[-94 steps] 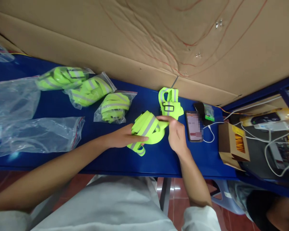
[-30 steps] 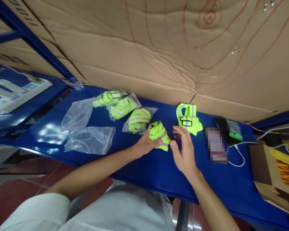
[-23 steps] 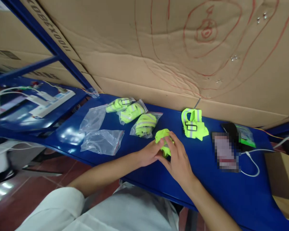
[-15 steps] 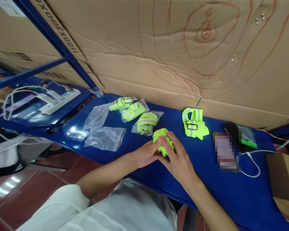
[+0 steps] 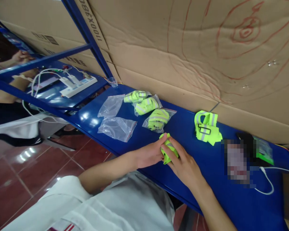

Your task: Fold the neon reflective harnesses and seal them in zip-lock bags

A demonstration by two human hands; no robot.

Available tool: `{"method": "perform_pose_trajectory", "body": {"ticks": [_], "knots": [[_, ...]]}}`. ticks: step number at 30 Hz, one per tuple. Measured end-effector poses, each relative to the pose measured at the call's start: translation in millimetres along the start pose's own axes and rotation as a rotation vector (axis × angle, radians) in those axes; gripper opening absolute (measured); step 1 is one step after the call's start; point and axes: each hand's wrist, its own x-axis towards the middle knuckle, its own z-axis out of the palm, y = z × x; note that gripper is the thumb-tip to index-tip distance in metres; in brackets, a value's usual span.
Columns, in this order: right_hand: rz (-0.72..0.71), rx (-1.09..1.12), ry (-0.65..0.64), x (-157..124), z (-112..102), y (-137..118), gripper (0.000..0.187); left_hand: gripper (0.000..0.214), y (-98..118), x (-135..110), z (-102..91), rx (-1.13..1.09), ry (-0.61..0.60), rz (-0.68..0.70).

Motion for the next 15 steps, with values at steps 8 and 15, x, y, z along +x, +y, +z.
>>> {"method": "perform_pose_trajectory", "body": {"ticks": [8, 15], "knots": [[0.124, 0.169, 0.254, 3.6, -11.7, -1.5, 0.045, 0.068, 2.9, -35.7, -4.4, -0.034, -0.07, -0.049], [0.663, 0.507, 0.466, 11.8, -8.5, 21.7, 0.046, 0.083, 70.3, -134.2, -86.9, 1.52, 0.434, 0.449]]}}
